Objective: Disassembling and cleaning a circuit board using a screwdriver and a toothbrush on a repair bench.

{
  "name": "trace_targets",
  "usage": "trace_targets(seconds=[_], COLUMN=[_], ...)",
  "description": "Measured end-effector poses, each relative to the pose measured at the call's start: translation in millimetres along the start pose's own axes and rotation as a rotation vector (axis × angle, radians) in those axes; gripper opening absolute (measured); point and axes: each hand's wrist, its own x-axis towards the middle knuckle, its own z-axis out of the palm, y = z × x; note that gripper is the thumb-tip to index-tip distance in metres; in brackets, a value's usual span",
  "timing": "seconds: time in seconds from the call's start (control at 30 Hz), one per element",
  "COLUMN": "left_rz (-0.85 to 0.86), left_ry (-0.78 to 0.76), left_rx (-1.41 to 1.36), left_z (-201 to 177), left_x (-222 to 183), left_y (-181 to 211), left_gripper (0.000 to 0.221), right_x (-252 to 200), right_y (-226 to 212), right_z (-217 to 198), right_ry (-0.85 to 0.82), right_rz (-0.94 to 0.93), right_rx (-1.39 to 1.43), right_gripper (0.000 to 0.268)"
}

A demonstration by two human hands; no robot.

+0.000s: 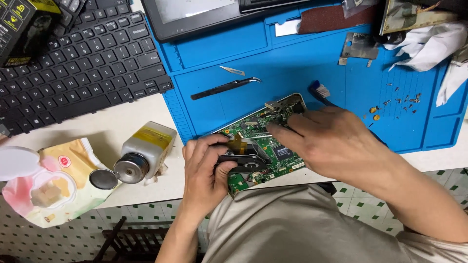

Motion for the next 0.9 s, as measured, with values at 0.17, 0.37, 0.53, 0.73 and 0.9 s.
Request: trace_targets(seconds=[0.17,0.37,0.53,0.73,0.9], left_rz=[0.005,0.001,0.004,-0.007,-0.002], left_ry=[0.0,-0.002,0.004,0.0,0.004], left_rx=[0.001,0.0,0.006,0.001,0.001], left_z=[0,-1,0,0,0], left_x=[0,1,0,0,0], left_y=[0,1,0,0,0], left_gripper=[0.026,0.025,0.027,0.022,0.026], right_x=[13,30,50,73,84], right_y=[-7,0,13,26,31], right_z=[2,-9,-17,-15,-15], right_ry=[-0.006,-0.117,-0.349,-0.348,-0.4], right_rz=[0.079,0.053,-0.027,-0.073,-0.118], right_rx=[-0.026,-0.034,-0.077,0.043,-0.03], right_gripper=[0.05,0.048,0.018,0.021,0.031])
